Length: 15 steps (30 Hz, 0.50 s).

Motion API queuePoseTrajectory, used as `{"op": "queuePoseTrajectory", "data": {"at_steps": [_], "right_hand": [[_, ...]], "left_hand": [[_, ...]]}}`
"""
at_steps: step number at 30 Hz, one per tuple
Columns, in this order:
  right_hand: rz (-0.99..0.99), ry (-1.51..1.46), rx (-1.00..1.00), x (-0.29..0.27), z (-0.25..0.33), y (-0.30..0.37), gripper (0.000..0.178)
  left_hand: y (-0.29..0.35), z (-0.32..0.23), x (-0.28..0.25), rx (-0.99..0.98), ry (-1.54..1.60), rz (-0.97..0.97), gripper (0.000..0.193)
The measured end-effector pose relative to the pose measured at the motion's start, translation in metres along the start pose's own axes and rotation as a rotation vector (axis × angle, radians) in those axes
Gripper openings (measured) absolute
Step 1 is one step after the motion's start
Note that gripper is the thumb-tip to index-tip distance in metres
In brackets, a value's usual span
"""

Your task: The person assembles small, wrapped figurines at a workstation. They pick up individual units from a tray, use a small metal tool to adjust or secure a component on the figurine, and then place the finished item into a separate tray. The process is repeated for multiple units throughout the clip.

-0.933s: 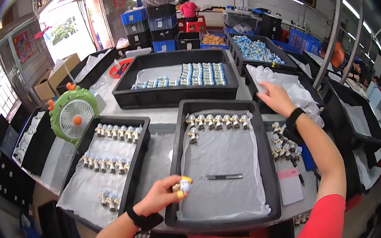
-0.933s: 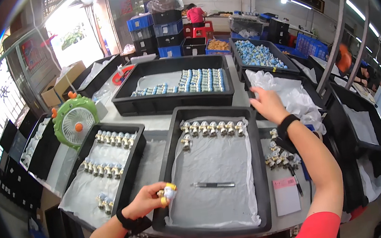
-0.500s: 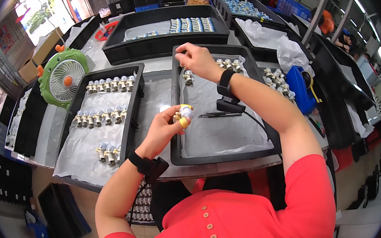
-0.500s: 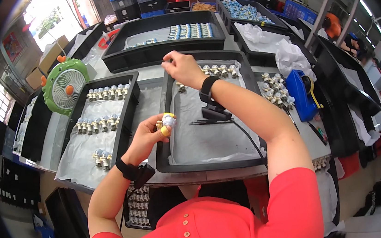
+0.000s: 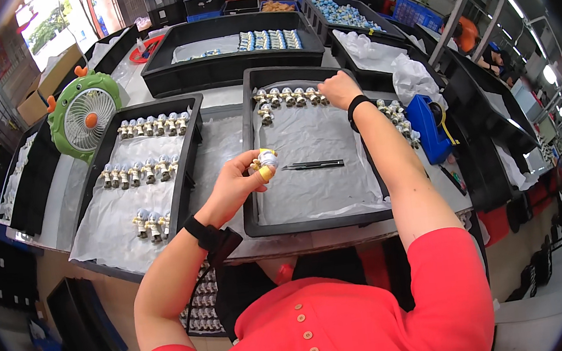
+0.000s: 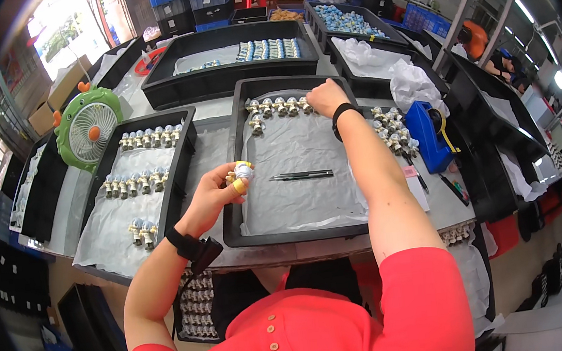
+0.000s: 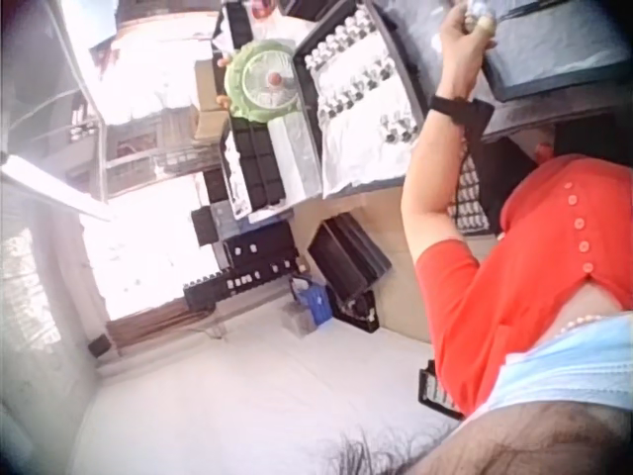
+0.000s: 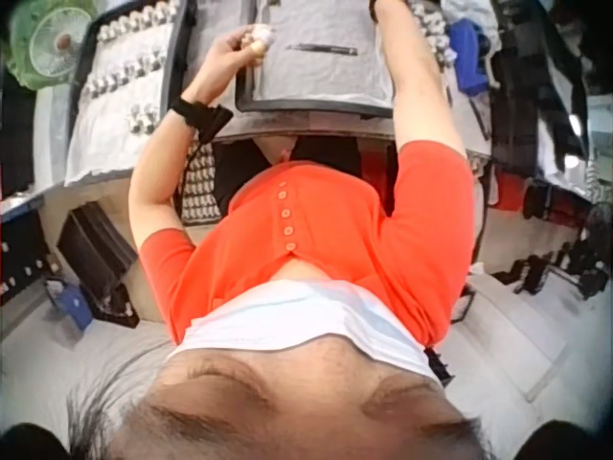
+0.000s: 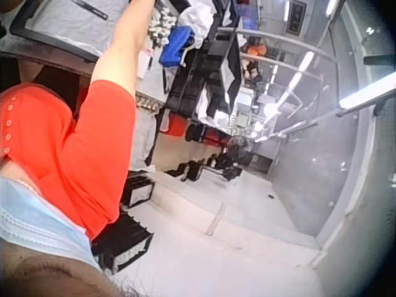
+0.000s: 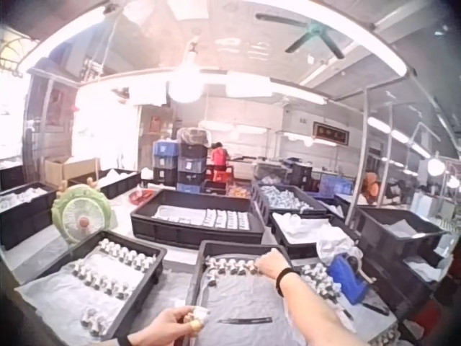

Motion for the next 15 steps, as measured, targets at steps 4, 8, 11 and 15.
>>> {"op": "queuePoseTrajectory", "data": {"at_steps": [4, 8, 11, 15], "right_hand": [[-0.086, 0.055, 0.087, -0.017, -0.039, -0.001, 0.013], [-0.089, 0.157, 0.332, -0.061, -0.156, 0.025, 0.015], [-0.163, 0.271, 0.53, -0.143, -0.235, 0.063, 0.017], [-0.234, 0.424, 0.658, -0.242, -0.313, 0.183, 0.016]], "left_hand": [[0.004, 0.0, -0.005, -0.017, -0.016, -0.031, 0.035], [-0.009, -0.001, 0.006, -0.005, 0.021, 0.018, 0.032], [-0.004, 0.0, 0.003, -0.048, -0.01, -0.005, 0.029], [0.005, 0.001, -0.007, -0.04, 0.003, -0.045, 0.028]]}}
Point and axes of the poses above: each hand's wrist, its own y-axis away from the middle knuckle, its own x-axis out of the palm, z = x × y, the point moved 8 cm from there along -y, towards the middle knuckle, and after that the axes turned 5 degrees about -y, right-handed, at the moved point
